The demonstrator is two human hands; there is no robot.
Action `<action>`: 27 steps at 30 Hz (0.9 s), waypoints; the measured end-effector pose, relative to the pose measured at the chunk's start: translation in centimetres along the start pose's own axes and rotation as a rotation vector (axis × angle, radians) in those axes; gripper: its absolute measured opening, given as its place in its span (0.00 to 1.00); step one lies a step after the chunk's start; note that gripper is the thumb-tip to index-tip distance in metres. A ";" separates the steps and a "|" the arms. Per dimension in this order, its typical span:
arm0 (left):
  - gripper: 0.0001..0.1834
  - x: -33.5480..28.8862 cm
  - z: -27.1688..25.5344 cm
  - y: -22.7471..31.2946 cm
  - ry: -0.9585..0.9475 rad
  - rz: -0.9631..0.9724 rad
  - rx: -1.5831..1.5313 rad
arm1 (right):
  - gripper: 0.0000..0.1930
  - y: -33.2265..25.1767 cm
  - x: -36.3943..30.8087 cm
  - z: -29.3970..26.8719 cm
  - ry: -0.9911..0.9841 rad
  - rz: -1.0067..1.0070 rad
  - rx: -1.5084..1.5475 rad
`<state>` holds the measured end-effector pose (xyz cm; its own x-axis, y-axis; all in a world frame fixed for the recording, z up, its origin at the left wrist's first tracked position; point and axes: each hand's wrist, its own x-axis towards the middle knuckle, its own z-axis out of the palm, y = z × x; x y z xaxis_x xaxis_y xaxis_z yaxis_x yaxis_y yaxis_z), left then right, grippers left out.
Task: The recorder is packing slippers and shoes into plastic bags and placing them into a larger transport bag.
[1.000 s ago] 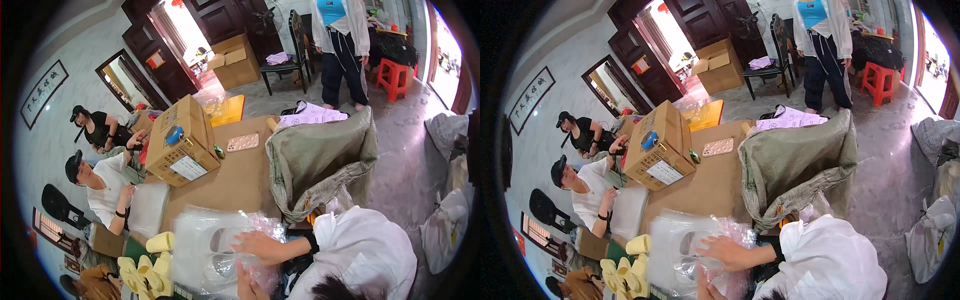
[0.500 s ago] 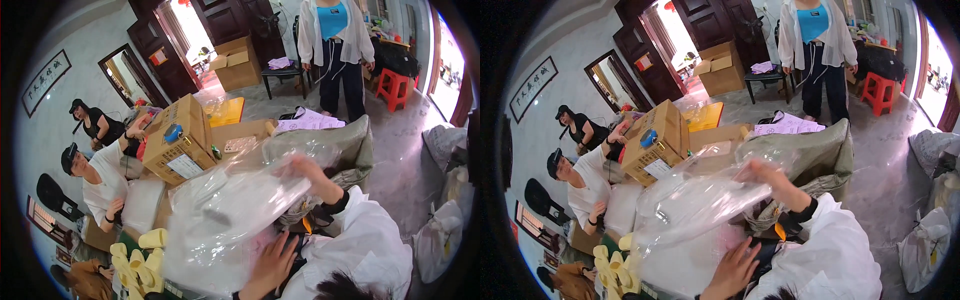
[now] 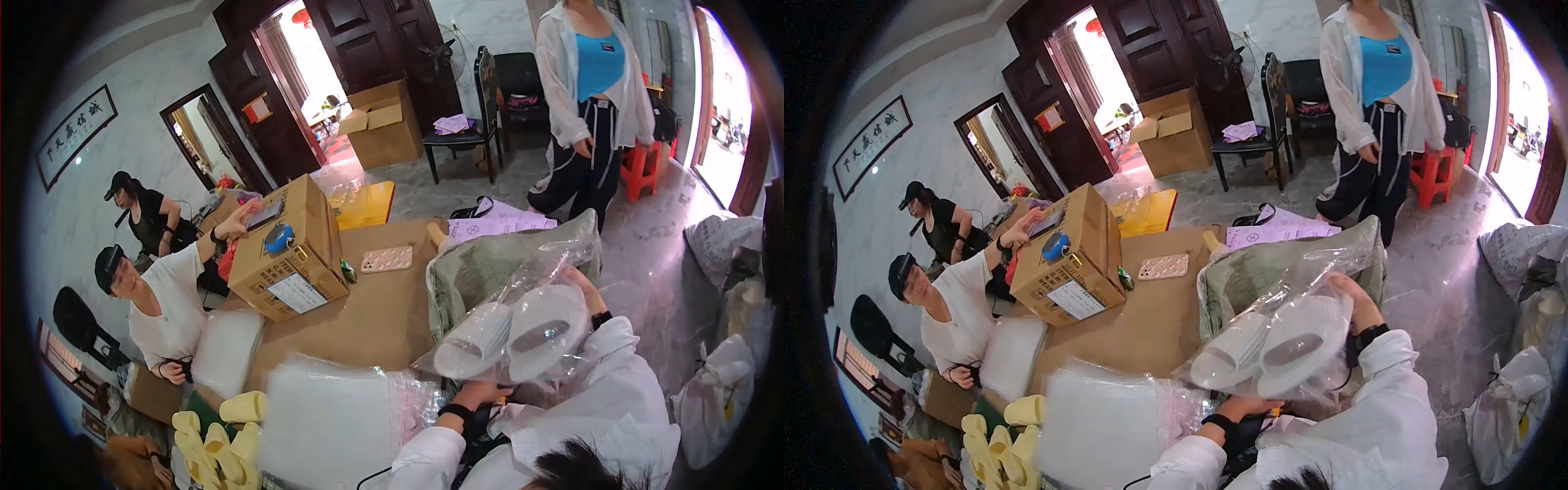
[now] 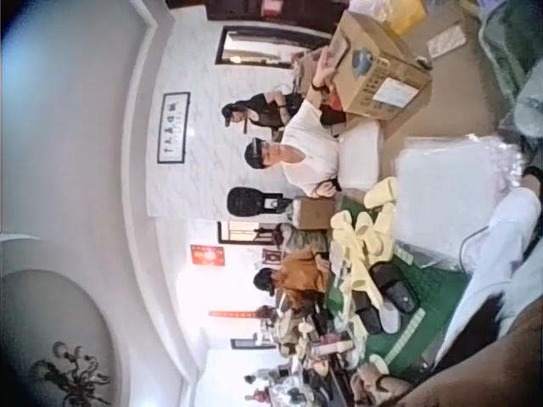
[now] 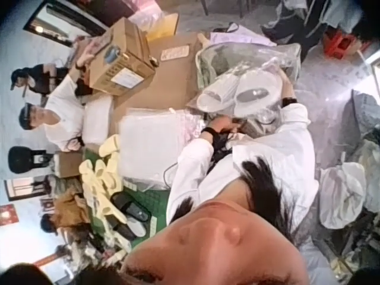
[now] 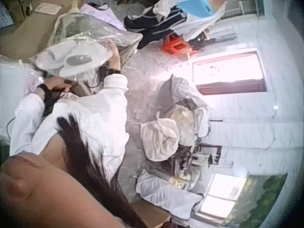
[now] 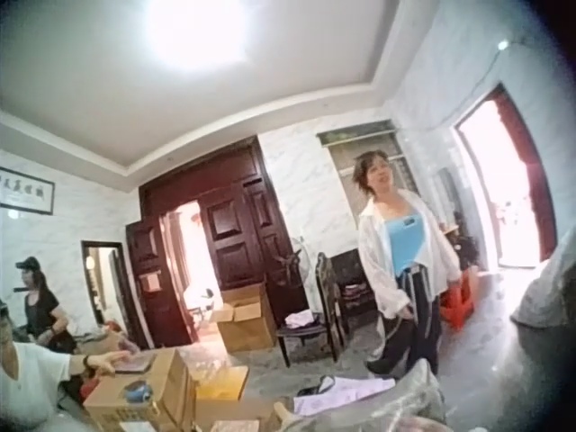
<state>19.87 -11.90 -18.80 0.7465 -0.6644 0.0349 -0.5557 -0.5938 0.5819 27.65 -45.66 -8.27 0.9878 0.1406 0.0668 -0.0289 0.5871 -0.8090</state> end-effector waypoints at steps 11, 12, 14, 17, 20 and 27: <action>0.27 -1.4 -3.3 7.8 -0.103 0.161 0.221 | 0.13 2.2 2.7 -2.1 0.177 0.171 -0.854; 0.29 -2.0 -3.4 7.2 -0.140 0.107 0.262 | 0.14 2.4 2.9 0.0 0.193 0.183 -0.752; 0.27 -2.9 -4.1 7.2 -0.102 0.134 0.300 | 0.13 1.4 3.4 -1.1 0.198 0.177 -0.782; 0.29 -4.6 -4.3 5.6 -0.054 0.035 0.302 | 0.14 -0.5 3.8 -0.4 0.160 0.159 -0.892; 0.33 -5.3 -5.3 6.2 -0.139 -0.031 0.351 | 0.16 -3.7 3.4 1.3 0.224 0.173 -1.258; 0.31 -3.9 -3.9 7.7 -0.180 0.032 0.411 | 0.10 1.9 4.2 2.7 0.203 -0.150 -1.882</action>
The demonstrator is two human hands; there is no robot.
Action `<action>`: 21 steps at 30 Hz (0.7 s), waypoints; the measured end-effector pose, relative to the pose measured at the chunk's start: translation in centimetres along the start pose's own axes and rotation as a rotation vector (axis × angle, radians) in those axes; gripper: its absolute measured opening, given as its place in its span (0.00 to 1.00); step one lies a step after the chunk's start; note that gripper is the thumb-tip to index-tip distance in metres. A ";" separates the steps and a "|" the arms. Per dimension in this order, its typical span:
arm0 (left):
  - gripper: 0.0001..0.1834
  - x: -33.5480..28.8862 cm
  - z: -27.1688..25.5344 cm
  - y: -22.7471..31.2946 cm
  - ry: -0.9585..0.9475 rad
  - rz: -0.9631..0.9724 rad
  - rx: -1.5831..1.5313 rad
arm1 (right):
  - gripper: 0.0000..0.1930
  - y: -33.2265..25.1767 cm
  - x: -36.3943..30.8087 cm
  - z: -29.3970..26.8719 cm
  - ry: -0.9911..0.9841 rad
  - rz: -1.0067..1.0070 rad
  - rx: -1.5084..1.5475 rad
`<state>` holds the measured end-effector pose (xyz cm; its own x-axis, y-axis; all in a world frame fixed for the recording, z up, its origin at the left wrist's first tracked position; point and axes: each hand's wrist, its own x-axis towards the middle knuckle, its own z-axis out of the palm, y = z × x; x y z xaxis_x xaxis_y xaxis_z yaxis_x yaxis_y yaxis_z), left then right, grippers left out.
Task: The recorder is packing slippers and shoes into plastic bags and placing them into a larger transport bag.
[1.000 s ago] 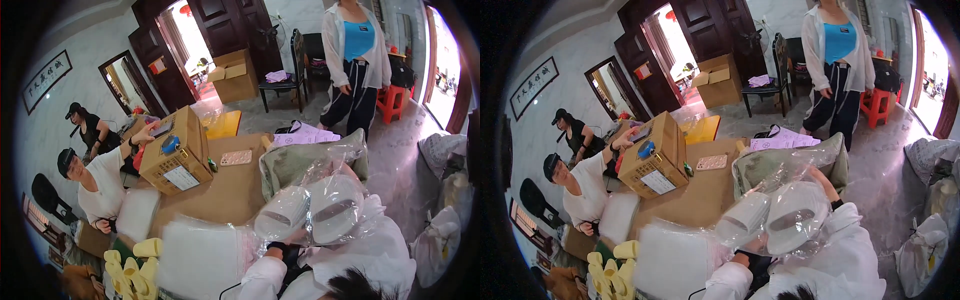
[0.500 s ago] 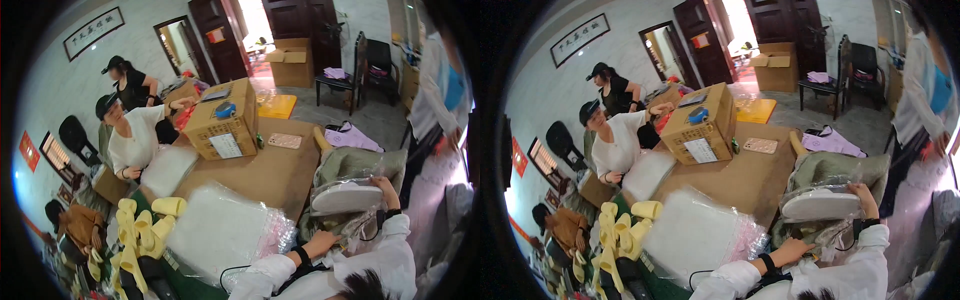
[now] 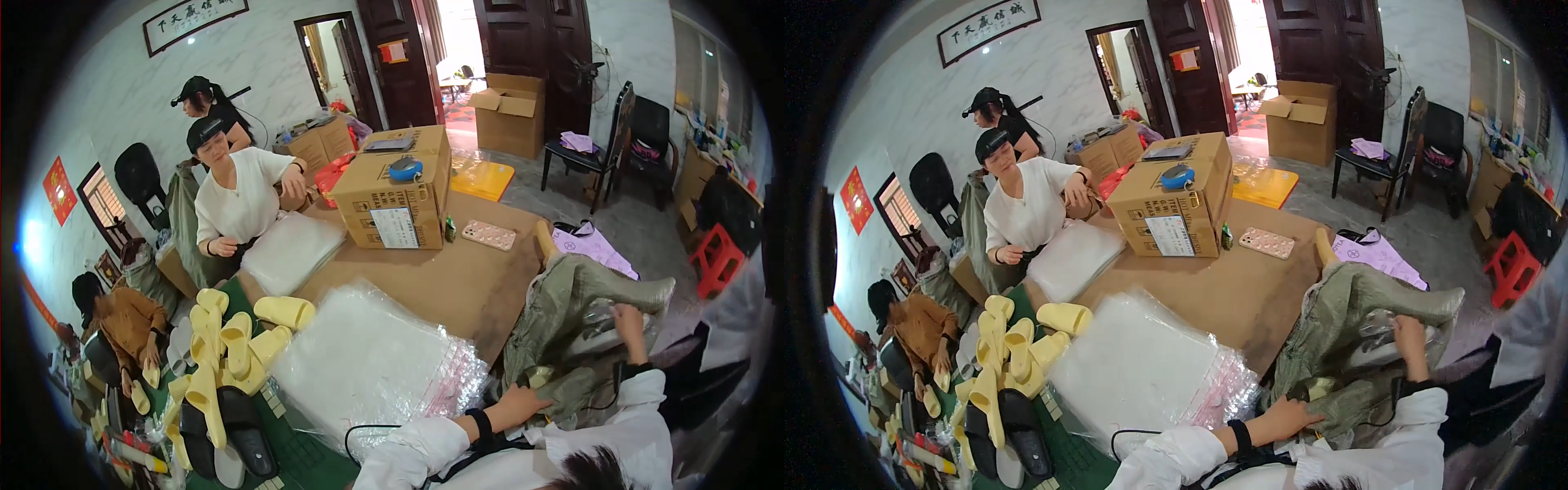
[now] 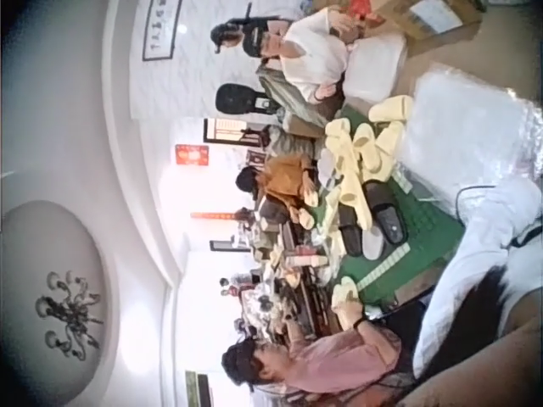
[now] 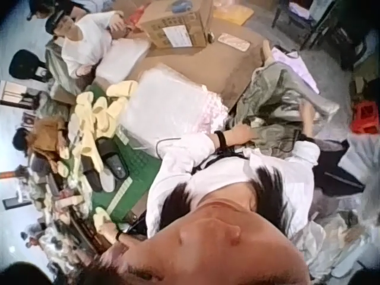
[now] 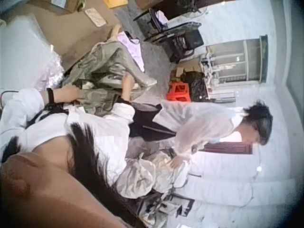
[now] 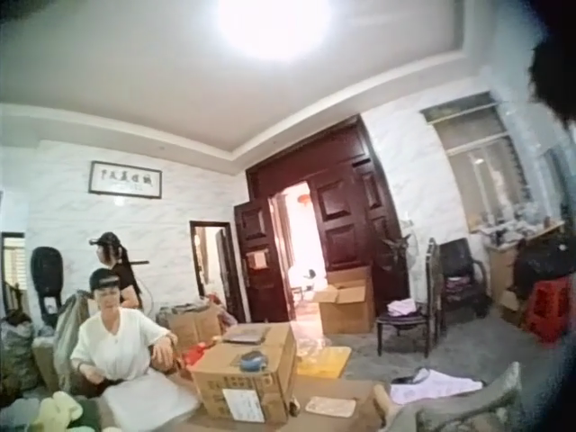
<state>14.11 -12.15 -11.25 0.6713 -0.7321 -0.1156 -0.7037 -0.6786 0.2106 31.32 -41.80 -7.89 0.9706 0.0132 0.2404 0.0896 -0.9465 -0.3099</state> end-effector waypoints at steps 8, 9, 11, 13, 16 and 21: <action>0.29 -1.8 -2.1 0.7 0.134 0.050 -0.040 | 0.15 -3.2 -4.7 10.2 -0.399 -0.129 -0.117; 0.29 -1.8 -2.0 0.9 0.139 0.048 -0.041 | 0.15 -2.8 -5.1 11.3 -0.526 -0.147 -0.230; 0.28 -2.1 -1.5 0.9 0.129 0.017 -0.057 | 0.17 -3.4 -4.2 12.9 -0.769 -0.203 -0.453; 0.27 -2.3 -1.1 1.0 0.121 -0.019 -0.017 | 0.38 -7.6 -4.8 11.1 -0.826 -0.222 -0.435; 0.20 -1.9 -0.9 1.3 0.138 0.027 0.010 | 0.33 -5.2 -5.4 17.8 -0.723 -0.284 -0.323; 0.13 -1.7 -2.4 1.9 0.113 0.046 -0.009 | 0.23 2.4 -6.2 23.7 -0.737 -0.769 0.104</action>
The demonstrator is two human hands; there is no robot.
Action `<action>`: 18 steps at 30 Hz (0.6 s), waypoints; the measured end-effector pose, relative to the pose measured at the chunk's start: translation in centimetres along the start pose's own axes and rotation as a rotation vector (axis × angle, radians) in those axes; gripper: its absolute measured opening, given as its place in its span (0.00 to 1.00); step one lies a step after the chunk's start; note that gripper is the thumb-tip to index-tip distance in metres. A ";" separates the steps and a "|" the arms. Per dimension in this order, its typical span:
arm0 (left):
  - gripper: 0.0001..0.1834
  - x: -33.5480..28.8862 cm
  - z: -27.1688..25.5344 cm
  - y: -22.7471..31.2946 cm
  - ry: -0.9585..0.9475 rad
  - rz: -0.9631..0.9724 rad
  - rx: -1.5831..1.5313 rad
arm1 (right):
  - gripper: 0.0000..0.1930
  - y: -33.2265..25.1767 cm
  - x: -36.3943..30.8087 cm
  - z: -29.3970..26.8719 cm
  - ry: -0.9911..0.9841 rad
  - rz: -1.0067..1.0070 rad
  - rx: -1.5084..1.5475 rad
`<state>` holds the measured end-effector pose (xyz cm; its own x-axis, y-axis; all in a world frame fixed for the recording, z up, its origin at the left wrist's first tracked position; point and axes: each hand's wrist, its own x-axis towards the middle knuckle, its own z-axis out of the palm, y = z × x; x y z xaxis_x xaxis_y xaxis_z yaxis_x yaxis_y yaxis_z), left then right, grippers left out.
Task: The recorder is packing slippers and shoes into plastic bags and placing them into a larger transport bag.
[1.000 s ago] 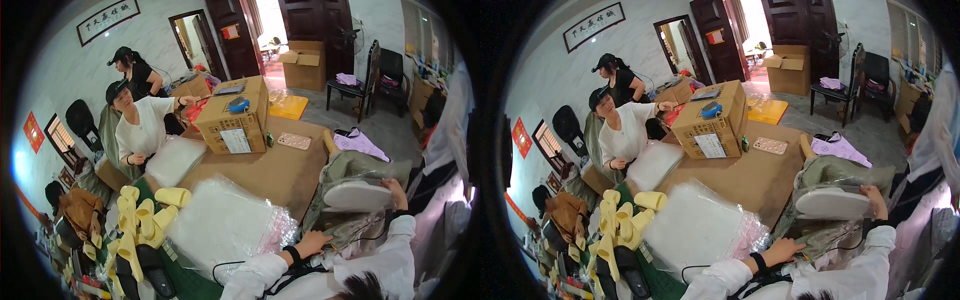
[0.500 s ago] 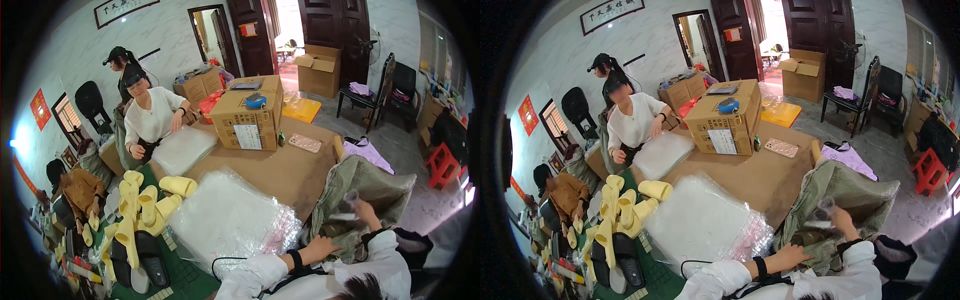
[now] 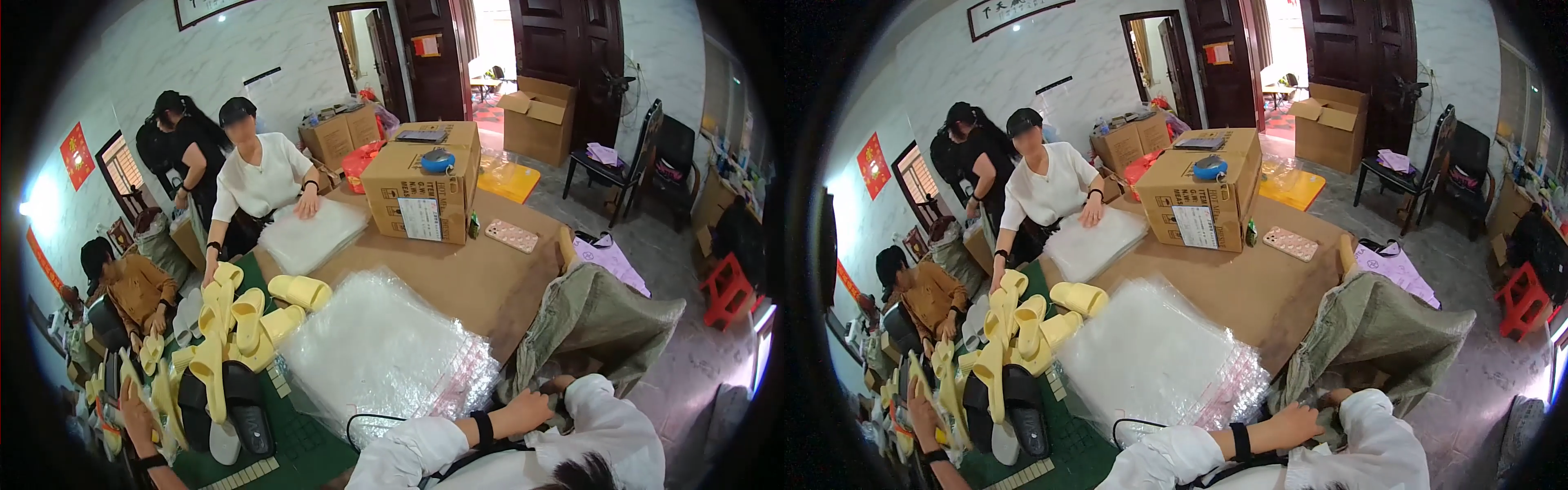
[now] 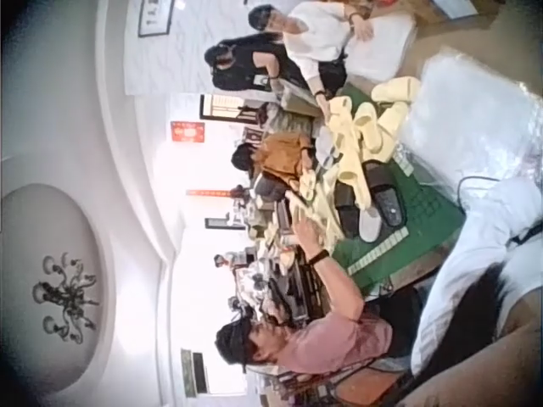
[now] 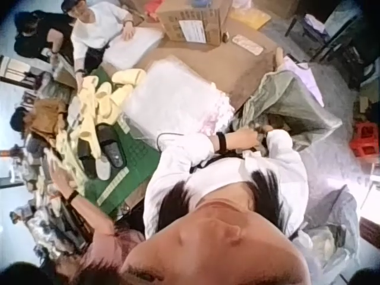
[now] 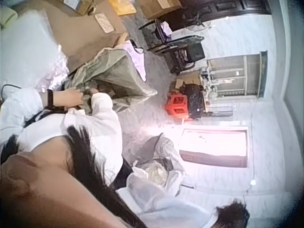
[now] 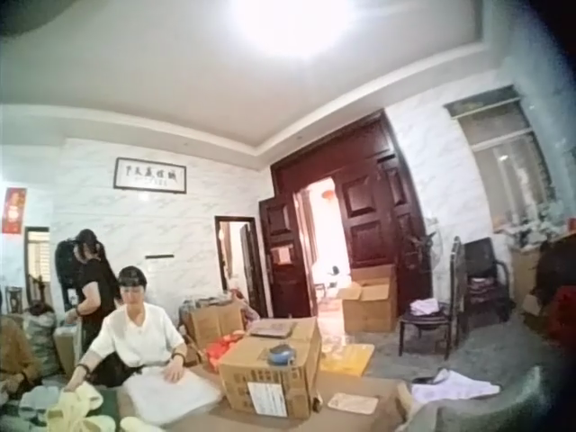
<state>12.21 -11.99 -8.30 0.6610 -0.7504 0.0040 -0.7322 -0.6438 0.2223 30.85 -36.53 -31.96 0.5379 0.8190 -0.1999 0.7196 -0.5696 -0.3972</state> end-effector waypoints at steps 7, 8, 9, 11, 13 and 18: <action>0.24 -1.8 0.8 -1.8 -0.012 -0.060 0.003 | 0.13 -2.8 2.0 -4.2 -0.557 0.449 -0.016; 0.24 -3.4 1.2 -2.1 -0.001 -0.136 -0.021 | 0.14 -10.2 1.9 -10.5 -0.392 0.221 0.088; 0.25 -3.2 0.2 -1.7 -0.008 -0.075 -0.010 | 0.18 -10.4 3.2 -11.1 -0.718 0.450 0.215; 0.28 -5.3 -1.7 -1.1 -0.015 -0.092 -0.063 | 0.25 -16.0 4.5 -15.6 -0.944 0.436 0.289; 0.28 -6.9 -5.5 -0.3 -0.050 -0.078 -0.166 | 0.27 -18.5 4.4 -17.2 -1.014 0.327 0.351; 0.21 -12.6 -15.5 1.8 0.292 0.034 -0.615 | 0.24 -25.3 4.5 -20.4 -0.478 -0.111 -0.050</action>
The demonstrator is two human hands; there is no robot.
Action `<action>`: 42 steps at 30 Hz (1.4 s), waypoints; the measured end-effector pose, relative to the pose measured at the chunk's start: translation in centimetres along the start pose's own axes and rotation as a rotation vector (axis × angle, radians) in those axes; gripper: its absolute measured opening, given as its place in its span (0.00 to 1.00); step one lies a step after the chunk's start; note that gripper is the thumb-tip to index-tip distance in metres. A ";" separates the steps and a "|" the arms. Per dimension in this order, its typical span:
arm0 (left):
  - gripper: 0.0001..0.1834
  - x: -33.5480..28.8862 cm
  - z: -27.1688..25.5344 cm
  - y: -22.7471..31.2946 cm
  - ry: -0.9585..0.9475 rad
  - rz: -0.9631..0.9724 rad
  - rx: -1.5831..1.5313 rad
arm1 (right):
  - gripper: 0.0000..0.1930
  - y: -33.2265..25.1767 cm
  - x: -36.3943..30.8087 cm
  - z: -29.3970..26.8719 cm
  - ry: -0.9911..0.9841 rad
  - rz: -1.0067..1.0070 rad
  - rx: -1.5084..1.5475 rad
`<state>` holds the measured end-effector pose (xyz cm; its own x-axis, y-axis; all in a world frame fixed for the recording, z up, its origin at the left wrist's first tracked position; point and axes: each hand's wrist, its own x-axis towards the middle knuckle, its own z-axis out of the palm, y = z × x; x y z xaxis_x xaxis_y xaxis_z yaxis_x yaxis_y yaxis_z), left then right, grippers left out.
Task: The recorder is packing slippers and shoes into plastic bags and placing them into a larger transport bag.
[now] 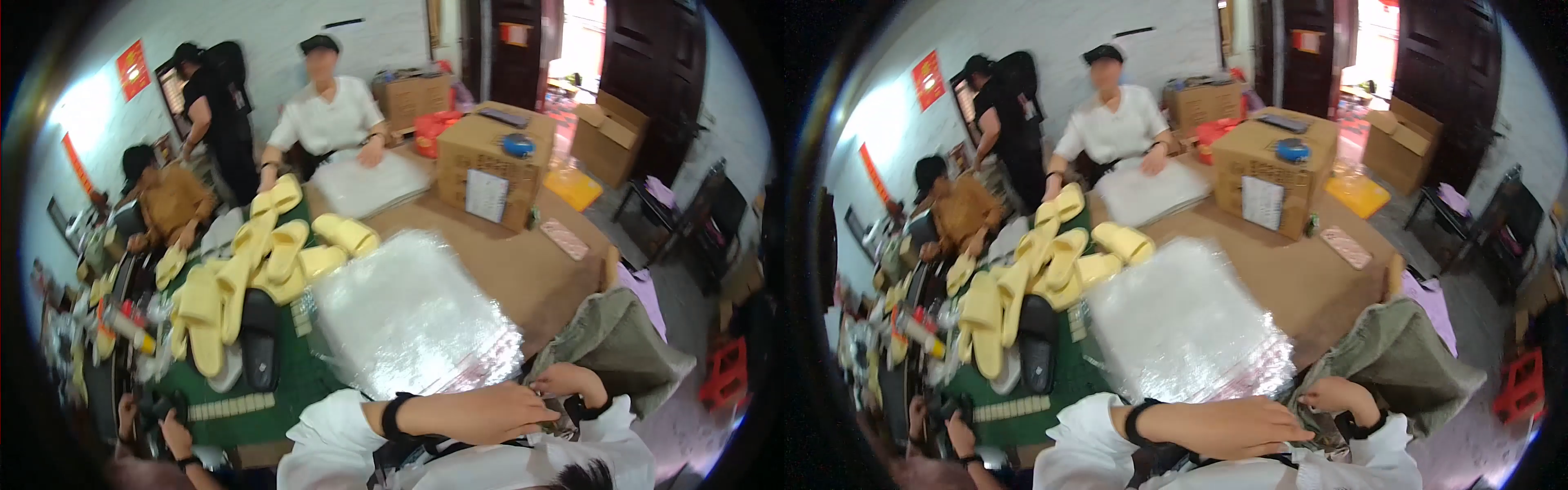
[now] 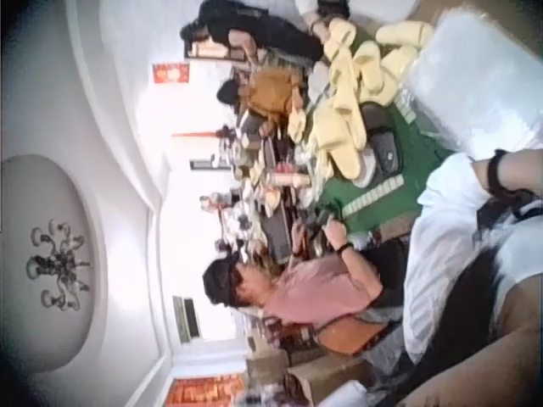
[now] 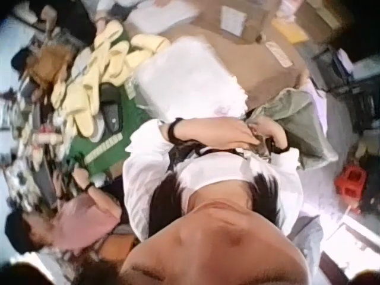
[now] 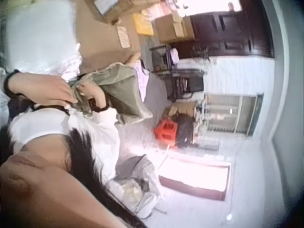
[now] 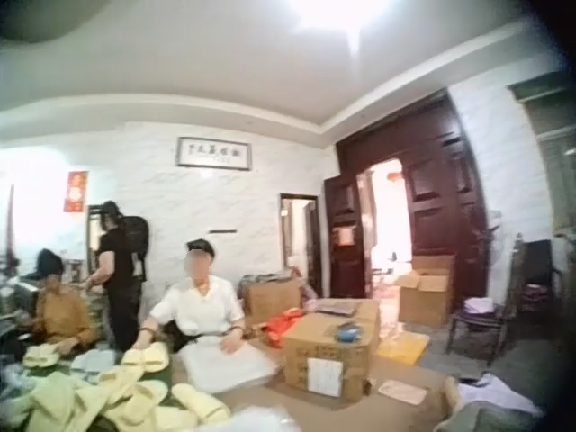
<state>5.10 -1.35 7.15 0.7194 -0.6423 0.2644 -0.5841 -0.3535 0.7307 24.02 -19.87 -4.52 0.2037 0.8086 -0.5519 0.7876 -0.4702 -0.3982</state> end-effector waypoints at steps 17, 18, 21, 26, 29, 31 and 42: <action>0.27 -14.6 -2.7 13.9 0.542 0.525 -0.343 | 0.19 -17.7 10.1 0.1 0.470 -0.875 -0.165; 0.27 -14.9 -2.7 14.0 0.537 0.532 -0.346 | 0.19 -17.8 10.3 0.3 0.459 -0.861 -0.169; 0.26 -15.3 -2.6 13.9 0.568 0.537 -0.381 | 0.19 -17.8 10.9 0.6 0.438 -0.853 -0.178; 0.25 -15.7 -2.5 12.7 0.562 0.633 -0.421 | 0.17 -17.8 11.6 0.7 0.330 -0.869 -0.194; 0.24 -16.1 -3.5 12.3 0.498 0.598 -0.482 | 0.16 -18.1 11.7 0.8 0.236 -0.840 -0.211; 0.23 -16.5 -3.9 12.6 0.481 0.526 -0.473 | 0.15 -17.4 12.0 1.7 0.333 -0.841 -0.193; 0.22 -14.0 -4.7 11.4 0.502 0.492 -0.499 | 0.17 -17.7 12.7 2.8 0.341 -0.813 -0.182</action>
<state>-9.86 6.80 14.75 0.5779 -0.2254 0.7844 -0.7243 0.3013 0.6202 11.02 -2.26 -6.56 -0.3185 0.9417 0.1085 0.8378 0.3332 -0.4324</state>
